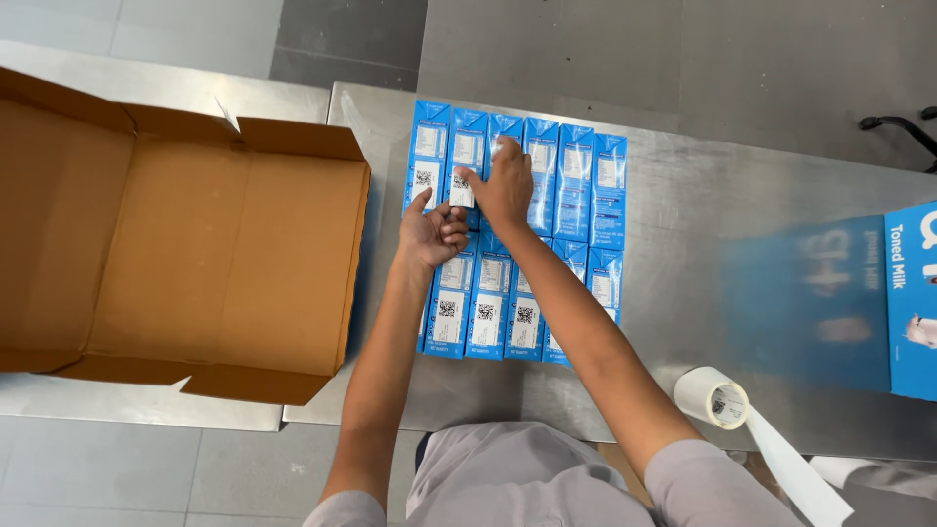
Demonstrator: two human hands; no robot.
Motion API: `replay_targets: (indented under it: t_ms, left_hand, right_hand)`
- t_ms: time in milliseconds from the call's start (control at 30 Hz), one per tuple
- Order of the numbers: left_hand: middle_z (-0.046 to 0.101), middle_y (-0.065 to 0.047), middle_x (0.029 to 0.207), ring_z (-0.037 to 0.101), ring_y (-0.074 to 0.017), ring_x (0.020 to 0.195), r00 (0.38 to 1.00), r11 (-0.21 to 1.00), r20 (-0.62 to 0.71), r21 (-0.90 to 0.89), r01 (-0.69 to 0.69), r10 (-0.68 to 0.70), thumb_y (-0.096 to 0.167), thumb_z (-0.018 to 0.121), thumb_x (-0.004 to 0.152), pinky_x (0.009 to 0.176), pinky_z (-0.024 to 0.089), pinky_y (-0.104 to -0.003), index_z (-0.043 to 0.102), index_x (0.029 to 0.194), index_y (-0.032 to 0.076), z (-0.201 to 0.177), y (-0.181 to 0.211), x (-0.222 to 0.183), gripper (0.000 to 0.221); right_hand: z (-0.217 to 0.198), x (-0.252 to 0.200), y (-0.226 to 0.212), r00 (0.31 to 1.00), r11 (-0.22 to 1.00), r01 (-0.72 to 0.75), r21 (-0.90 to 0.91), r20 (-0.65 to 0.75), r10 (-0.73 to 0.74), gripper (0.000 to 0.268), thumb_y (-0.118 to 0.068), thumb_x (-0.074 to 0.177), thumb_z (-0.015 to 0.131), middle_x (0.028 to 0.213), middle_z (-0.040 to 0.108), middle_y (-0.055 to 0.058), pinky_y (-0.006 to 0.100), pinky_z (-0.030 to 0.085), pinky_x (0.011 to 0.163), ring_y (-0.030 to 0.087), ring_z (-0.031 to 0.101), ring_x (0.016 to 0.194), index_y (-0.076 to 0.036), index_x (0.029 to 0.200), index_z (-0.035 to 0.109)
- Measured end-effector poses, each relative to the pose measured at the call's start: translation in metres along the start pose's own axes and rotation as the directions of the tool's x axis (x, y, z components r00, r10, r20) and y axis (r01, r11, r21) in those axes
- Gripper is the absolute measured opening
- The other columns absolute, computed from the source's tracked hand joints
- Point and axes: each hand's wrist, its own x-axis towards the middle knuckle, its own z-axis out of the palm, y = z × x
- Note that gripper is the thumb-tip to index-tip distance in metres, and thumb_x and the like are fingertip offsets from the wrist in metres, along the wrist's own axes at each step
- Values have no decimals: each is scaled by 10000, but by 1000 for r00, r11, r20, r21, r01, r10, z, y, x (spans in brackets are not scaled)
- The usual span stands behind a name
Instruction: Packing individual milk cartons into cardboard boxes and applying labels.
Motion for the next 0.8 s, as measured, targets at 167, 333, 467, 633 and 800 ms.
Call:
replay_targets:
  t_ms: [167,333,467,633,800]
  left_hand:
    - [547,-53,773,349,-105,528,999,999,-33,-46,-8,6,507,399,1050,444,274,-248,565,1049,-50,-14,-8,-4,581]
    - [540,-30,737,350,-89,518,996,998,-64,-17,-67,66,433,423,1043,422,275,-226,634,1287,-93,-21,-46,-68,617]
    - [511,-24,737,361,-108,545,991,990,-46,69,-123,126,387,459,1023,452,292,-242,636,1248,-35,-13,-92,-121,510]
    - [509,-20,752,375,-119,566,998,992,29,110,-57,54,376,478,1022,471,302,-255,643,1187,-6,-17,-146,-144,448]
    - [515,-22,763,361,-98,569,992,903,37,410,-127,123,353,453,1061,490,298,-257,657,1152,-11,15,-221,-135,428]
  right_hand:
    - [8,1,20,998,1000,25,-6,50,-24,1015,-671,642,888,1172,608,184,412,548,757,303,564,1095,5,1287,493]
    - [-9,-28,16,984,985,171,-17,60,-169,1103,-697,609,903,1270,559,224,472,514,899,363,521,1180,28,1322,474]
    - [-35,-83,25,975,957,219,189,-5,-222,1118,-610,607,922,1322,524,262,508,461,1003,411,494,1243,60,1365,445]
    - [-129,-201,73,994,883,19,469,-106,35,653,-368,877,859,1343,618,163,408,529,979,296,603,1240,-36,1350,557]
    - [-230,-324,168,837,852,-172,494,-382,391,261,-135,938,797,1046,690,74,321,545,822,177,658,935,-32,1112,632]
